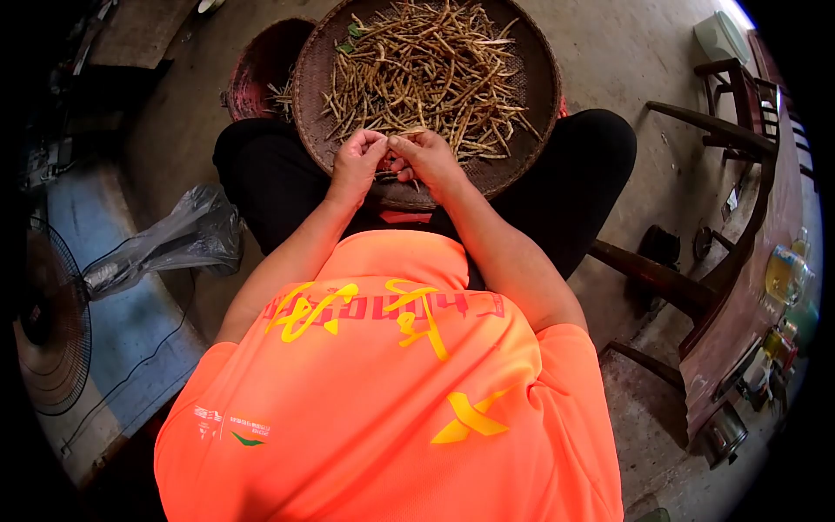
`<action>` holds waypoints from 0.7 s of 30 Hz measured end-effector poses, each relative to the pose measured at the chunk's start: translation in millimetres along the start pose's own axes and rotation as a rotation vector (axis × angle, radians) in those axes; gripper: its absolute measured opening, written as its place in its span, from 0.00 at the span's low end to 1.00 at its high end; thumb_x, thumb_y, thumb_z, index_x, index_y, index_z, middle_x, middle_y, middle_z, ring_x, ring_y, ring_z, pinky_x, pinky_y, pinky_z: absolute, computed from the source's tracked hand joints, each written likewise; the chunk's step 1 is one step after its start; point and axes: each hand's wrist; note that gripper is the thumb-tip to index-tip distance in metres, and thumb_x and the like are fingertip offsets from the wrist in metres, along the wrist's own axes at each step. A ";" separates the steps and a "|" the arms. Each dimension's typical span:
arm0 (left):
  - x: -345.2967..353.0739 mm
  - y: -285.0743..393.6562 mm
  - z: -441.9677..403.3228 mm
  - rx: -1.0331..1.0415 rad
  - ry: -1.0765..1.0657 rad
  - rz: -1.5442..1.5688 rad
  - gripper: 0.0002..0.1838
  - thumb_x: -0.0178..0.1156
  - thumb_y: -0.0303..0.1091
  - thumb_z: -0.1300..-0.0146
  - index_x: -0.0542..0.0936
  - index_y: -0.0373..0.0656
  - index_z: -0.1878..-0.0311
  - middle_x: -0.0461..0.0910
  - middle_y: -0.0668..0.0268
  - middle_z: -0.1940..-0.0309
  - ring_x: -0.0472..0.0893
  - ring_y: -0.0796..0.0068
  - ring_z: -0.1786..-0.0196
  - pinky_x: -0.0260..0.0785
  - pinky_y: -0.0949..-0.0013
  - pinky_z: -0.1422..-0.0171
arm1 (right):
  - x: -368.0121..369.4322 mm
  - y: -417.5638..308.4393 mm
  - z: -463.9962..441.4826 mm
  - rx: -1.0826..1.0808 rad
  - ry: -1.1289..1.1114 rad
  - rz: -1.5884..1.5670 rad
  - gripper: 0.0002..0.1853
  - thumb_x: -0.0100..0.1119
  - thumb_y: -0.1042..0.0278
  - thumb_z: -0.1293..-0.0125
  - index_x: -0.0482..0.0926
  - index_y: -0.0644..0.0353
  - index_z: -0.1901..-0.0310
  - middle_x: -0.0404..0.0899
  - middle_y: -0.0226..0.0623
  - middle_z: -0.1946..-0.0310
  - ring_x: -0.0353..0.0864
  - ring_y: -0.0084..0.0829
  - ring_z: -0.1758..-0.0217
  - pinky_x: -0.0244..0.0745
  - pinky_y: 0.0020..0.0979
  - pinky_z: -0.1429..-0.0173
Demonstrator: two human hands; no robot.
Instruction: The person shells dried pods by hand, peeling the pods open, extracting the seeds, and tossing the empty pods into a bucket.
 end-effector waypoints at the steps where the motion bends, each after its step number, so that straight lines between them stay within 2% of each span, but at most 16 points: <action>1: -1.0 -0.1 -0.3 0.000 -0.001 0.000 0.05 0.56 0.31 0.35 0.74 0.40 0.61 0.75 0.71 0.72 0.75 0.83 0.71 0.70 0.79 0.63 | 0.3 -1.2 0.7 -0.001 0.001 0.000 0.11 0.57 0.64 0.35 0.73 0.63 0.60 0.77 0.31 0.70 0.75 0.18 0.74 0.72 0.17 0.74; 3: -3.9 1.3 0.0 -0.061 0.009 0.099 0.05 0.55 0.31 0.35 0.74 0.39 0.61 0.76 0.71 0.72 0.75 0.84 0.70 0.70 0.79 0.63 | 1.9 -3.7 2.5 -0.004 0.004 0.069 0.11 0.57 0.65 0.35 0.72 0.64 0.58 0.78 0.32 0.69 0.75 0.18 0.74 0.72 0.17 0.74; 7: -0.1 4.5 1.0 -0.037 0.020 0.105 0.05 0.55 0.30 0.35 0.75 0.39 0.61 0.76 0.71 0.71 0.75 0.84 0.69 0.70 0.79 0.63 | 3.0 -3.2 2.3 0.037 0.019 0.113 0.11 0.58 0.65 0.36 0.72 0.64 0.58 0.78 0.33 0.69 0.75 0.18 0.73 0.72 0.17 0.74; 9: -0.8 2.4 -0.4 0.076 -0.004 -0.067 0.04 0.54 0.29 0.35 0.75 0.38 0.61 0.77 0.70 0.70 0.76 0.84 0.69 0.71 0.79 0.63 | 3.4 -5.1 3.2 0.043 0.042 0.111 0.12 0.58 0.64 0.36 0.73 0.63 0.59 0.77 0.32 0.69 0.74 0.17 0.72 0.71 0.17 0.74; 15: -0.5 3.7 -0.4 0.160 -0.026 -0.200 0.04 0.52 0.26 0.35 0.74 0.37 0.61 0.76 0.70 0.69 0.76 0.84 0.68 0.71 0.79 0.61 | -1.1 -3.9 1.7 0.030 -0.027 0.100 0.13 0.58 0.60 0.36 0.75 0.63 0.62 0.76 0.29 0.71 0.72 0.16 0.74 0.70 0.17 0.74; 21: -0.7 8.2 3.7 0.172 -0.034 -0.170 0.04 0.51 0.24 0.36 0.75 0.38 0.60 0.77 0.70 0.69 0.76 0.83 0.66 0.71 0.77 0.60 | -3.0 -1.9 -3.8 -0.033 -0.018 0.129 0.12 0.57 0.63 0.36 0.76 0.65 0.64 0.77 0.30 0.73 0.72 0.17 0.77 0.69 0.18 0.77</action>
Point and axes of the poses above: each hand's wrist, its own z-axis away from the middle knuckle, its own x-axis out of the palm, y = z × x
